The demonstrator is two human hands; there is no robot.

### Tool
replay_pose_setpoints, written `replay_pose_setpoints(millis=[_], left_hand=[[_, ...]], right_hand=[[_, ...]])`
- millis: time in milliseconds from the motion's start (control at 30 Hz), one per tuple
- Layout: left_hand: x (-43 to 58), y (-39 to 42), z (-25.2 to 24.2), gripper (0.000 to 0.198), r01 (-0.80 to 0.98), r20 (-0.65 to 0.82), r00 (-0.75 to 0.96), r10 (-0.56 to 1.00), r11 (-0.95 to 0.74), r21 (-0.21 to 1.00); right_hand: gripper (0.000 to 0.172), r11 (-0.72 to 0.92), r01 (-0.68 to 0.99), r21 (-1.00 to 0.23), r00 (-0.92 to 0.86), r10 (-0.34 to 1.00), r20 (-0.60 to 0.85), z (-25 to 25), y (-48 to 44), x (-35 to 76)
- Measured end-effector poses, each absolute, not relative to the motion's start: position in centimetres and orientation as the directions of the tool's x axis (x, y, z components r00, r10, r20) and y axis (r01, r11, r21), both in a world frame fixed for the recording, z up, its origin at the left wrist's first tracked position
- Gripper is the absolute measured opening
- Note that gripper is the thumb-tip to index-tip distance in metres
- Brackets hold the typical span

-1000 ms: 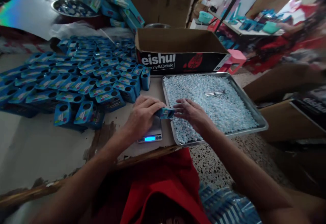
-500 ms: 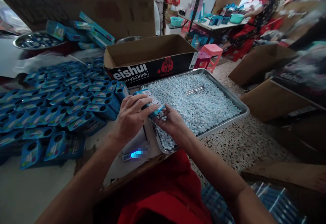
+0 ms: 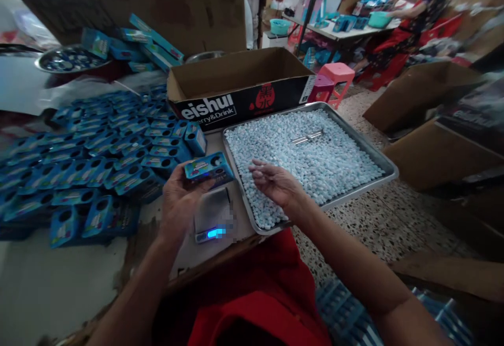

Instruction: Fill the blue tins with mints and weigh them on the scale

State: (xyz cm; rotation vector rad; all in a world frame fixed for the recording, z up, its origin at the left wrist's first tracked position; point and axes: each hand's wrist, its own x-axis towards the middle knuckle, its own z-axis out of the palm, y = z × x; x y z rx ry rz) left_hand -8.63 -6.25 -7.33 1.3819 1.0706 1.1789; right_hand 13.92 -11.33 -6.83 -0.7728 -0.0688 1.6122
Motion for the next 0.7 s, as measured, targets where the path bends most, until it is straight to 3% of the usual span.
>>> replay_pose_setpoints(millis=[100, 167, 267, 367, 467, 567, 700], left_hand=[[-11.6, -8.4, -7.9, 0.054, 0.039, 0.032, 0.153, 0.988, -0.038, 0.999], [-12.9, -9.5, -8.8, 0.054, 0.092, -0.005, 0.144, 0.990, -0.008, 0.996], [-13.6, -10.5, -10.1, 0.051, 0.178, -0.029, 0.130, 0.991, 0.006, 0.984], [-14.1, -10.8, -10.6, 0.063, 0.164, -0.037, 0.130, 0.991, 0.015, 0.986], [-15.7, -11.1, -10.4, 0.073, 0.127, 0.002, 0.106, 0.994, -0.016, 0.992], [-18.3, -11.9, -9.7, 0.066, 0.175, 0.008, 0.012, 1.000, -0.010, 0.984], [-21.7, -13.4, -8.7, 0.056, 0.207, 0.042, -0.201, 0.979, 0.001, 0.978]], right_hand=[[0.013, -0.260, -0.731, -0.630, -0.023, 0.933, -0.358, -7.4, -11.8, 14.7], [0.024, -0.290, -0.642, -0.710, -0.023, 0.933, -0.359, -7.1, -11.7, 15.5], [0.029, -0.188, -0.523, -0.832, 0.153, 0.939, -0.309, -5.3, -11.1, 17.3], [0.016, -0.071, -0.309, -0.949, 0.305, 0.937, -0.169, -2.8, -10.0, 19.3], [0.011, -0.147, -0.087, -0.985, 0.268, 0.949, -0.165, -1.6, -9.0, 20.6], [0.012, -0.168, 0.184, -0.968, 0.260, 0.959, -0.117, -2.1, -8.4, 21.2], [0.021, -0.139, 0.418, -0.898, 0.253, 0.967, -0.032, -3.6, -8.0, 21.7]])
